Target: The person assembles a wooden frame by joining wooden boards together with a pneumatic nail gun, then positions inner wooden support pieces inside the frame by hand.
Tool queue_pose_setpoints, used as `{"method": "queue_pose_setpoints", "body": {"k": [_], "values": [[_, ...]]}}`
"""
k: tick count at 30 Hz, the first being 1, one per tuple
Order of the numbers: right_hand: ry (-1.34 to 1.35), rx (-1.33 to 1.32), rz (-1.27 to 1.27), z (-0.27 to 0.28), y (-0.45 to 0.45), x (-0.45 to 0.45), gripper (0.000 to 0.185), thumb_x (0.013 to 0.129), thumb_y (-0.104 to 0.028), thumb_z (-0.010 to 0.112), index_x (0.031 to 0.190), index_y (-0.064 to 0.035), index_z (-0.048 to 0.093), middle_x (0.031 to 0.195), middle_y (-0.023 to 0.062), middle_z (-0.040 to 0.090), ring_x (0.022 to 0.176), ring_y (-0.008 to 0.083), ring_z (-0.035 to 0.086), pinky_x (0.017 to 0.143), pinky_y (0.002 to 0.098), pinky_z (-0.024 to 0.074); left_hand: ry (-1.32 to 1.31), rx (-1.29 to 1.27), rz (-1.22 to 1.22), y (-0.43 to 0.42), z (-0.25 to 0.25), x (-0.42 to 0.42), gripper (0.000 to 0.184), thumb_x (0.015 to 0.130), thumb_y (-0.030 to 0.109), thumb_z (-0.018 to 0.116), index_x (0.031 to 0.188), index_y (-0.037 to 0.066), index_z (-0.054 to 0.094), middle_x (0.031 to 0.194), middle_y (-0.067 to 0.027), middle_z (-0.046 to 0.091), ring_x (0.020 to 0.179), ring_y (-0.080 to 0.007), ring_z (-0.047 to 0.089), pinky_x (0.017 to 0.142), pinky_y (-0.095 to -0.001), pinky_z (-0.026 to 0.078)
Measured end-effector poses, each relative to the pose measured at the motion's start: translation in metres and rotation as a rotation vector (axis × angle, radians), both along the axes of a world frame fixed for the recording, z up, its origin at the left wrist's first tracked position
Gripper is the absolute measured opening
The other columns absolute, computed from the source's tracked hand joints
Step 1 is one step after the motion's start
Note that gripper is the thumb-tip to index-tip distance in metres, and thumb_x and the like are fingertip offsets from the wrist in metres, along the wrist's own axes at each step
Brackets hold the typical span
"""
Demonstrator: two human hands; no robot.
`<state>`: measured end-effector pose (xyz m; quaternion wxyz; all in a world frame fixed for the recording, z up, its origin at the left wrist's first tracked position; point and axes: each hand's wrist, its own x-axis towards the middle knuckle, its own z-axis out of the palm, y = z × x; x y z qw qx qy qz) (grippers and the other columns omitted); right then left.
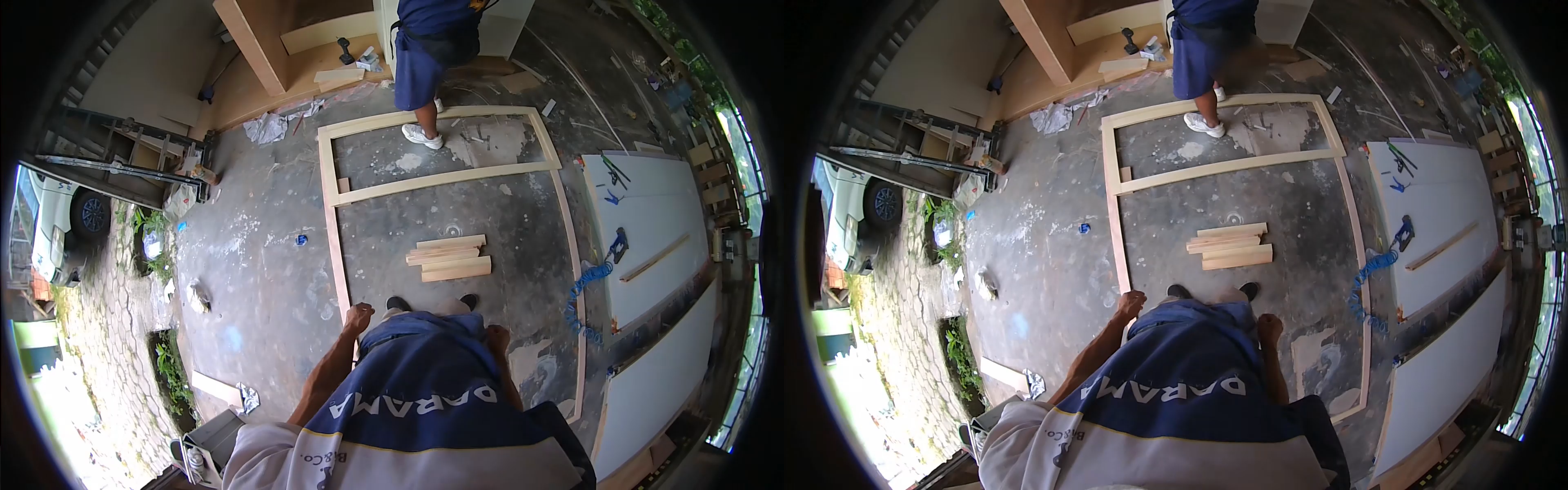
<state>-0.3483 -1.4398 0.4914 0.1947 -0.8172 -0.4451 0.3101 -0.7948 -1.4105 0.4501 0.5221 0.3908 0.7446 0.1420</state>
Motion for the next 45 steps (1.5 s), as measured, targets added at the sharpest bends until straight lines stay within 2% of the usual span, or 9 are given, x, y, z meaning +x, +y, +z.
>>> {"method": "queue_pose_setpoints", "body": {"k": [11, 17, 25, 29, 35, 38, 40, 44, 45], "values": [[-0.003, -0.03, 0.015, 0.006, -0.004, -0.002, 0.028, 0.079, -0.023, 0.059, 0.086, -0.0029, 0.077, 0.084, 0.0246, 0.071, 0.084, 0.0403, 0.071, 0.079, 0.0484, 0.0541, -0.004, -0.038, 0.021, -0.05, -0.031, -0.036, 0.033, 0.082, 0.037, 0.064, 0.098, 0.01, 0.076, 0.102, -0.0189, 0.073, 0.101, -0.0371, 0.068, 0.087, -0.0426, 0.053], [0.011, -0.088, 0.042, -0.001, 0.001, 0.0, 0.029, 0.08, -0.027, 0.063, 0.092, -0.0058, 0.079, 0.087, 0.0196, 0.074, 0.085, 0.0341, 0.073, 0.079, 0.0432, 0.0555, 0.025, 0.025, 0.024, -0.072, -0.034, -0.035, 0.032, 0.083, 0.038, 0.062, 0.094, 0.012, 0.077, 0.097, -0.017, 0.073, 0.093, -0.0374, 0.068, 0.081, -0.0444, 0.053], [-0.057, -0.119, 0.06, -0.008, 0.003, 0.003, 0.03, 0.079, -0.029, 0.064, 0.091, -0.0058, 0.079, 0.088, 0.0187, 0.074, 0.086, 0.0335, 0.073, 0.079, 0.0428, 0.0552, 0.003, 0.136, -0.009, -0.07, -0.022, -0.023, 0.031, 0.087, 0.033, 0.056, 0.077, 0.006, 0.066, 0.08, -0.0197, 0.064, 0.083, -0.0434, 0.062, 0.07, -0.0492, 0.05], [-0.055, -0.158, 0.072, 0.006, 0.008, -0.001, 0.03, 0.079, -0.029, 0.064, 0.093, -0.0062, 0.079, 0.09, 0.0188, 0.074, 0.087, 0.0332, 0.073, 0.08, 0.0427, 0.055, 0.017, 0.261, -0.045, -0.071, -0.027, -0.025, 0.032, 0.087, 0.035, 0.055, 0.078, 0.006, 0.065, 0.081, -0.0201, 0.065, 0.083, -0.0433, 0.062, 0.07, -0.0494, 0.049], [-0.023, -0.075, 0.046, -0.01, 0.0, 0.004, 0.031, 0.079, -0.028, 0.065, 0.095, -0.0061, 0.079, 0.091, 0.0192, 0.074, 0.089, 0.0323, 0.073, 0.081, 0.042, 0.0549, 0.039, 0.062, -0.037, -0.063, -0.022, -0.027, 0.031, 0.085, 0.036, 0.057, 0.086, 0.008, 0.07, 0.089, -0.02, 0.068, 0.09, -0.0417, 0.064, 0.076, -0.0476, 0.052], [-0.06, -0.053, 0.025, -0.016, -0.002, 0.002, 0.03, 0.081, -0.024, 0.057, 0.088, -0.0027, 0.077, 0.083, 0.025, 0.07, 0.081, 0.042, 0.071, 0.077, 0.0507, 0.0546, 0.015, 0.183, -0.061, -0.065, -0.034, -0.028, 0.03, 0.085, 0.035, 0.057, 0.089, 0.009, 0.071, 0.093, -0.0201, 0.069, 0.092, -0.0416, 0.064, 0.078, -0.0471, 0.052], [-0.077, -0.041, 0.033, -0.022, -0.002, 0.003, 0.03, 0.081, -0.024, 0.058, 0.088, -0.0022, 0.076, 0.084, 0.0263, 0.07, 0.082, 0.0432, 0.071, 0.077, 0.0513, 0.0546, 0.077, 0.149, -0.054, -0.062, -0.038, -0.03, 0.029, 0.084, 0.021, 0.068, 0.1, -0.002, 0.073, 0.085, -0.012, 0.074, 0.071, -0.0192, 0.071, 0.065, -0.0326, 0.058], [-0.044, -0.001, 0.05, -0.014, 0.001, 0.0, 0.029, 0.08, -0.024, 0.059, 0.088, -0.0024, 0.077, 0.084, 0.0258, 0.07, 0.083, 0.0429, 0.071, 0.077, 0.0501, 0.0552, 0.041, 0.16, -0.056, -0.063, -0.042, -0.032, 0.031, 0.084, 0.023, 0.068, 0.101, -0.003, 0.073, 0.086, -0.0123, 0.074, 0.071, -0.0192, 0.071, 0.065, -0.0323, 0.057], [-0.026, 0.009, 0.044, -0.011, 0.001, 0.0, 0.029, 0.08, -0.024, 0.059, 0.088, -0.0029, 0.077, 0.084, 0.0255, 0.07, 0.083, 0.0424, 0.071, 0.077, 0.0495, 0.0553, 0.038, 0.15, -0.062, -0.064, -0.036, -0.031, 0.029, 0.085, 0.029, 0.062, 0.095, 0.003, 0.072, 0.091, -0.0157, 0.071, 0.082, -0.0304, 0.067, 0.072, -0.0401, 0.054]]}}
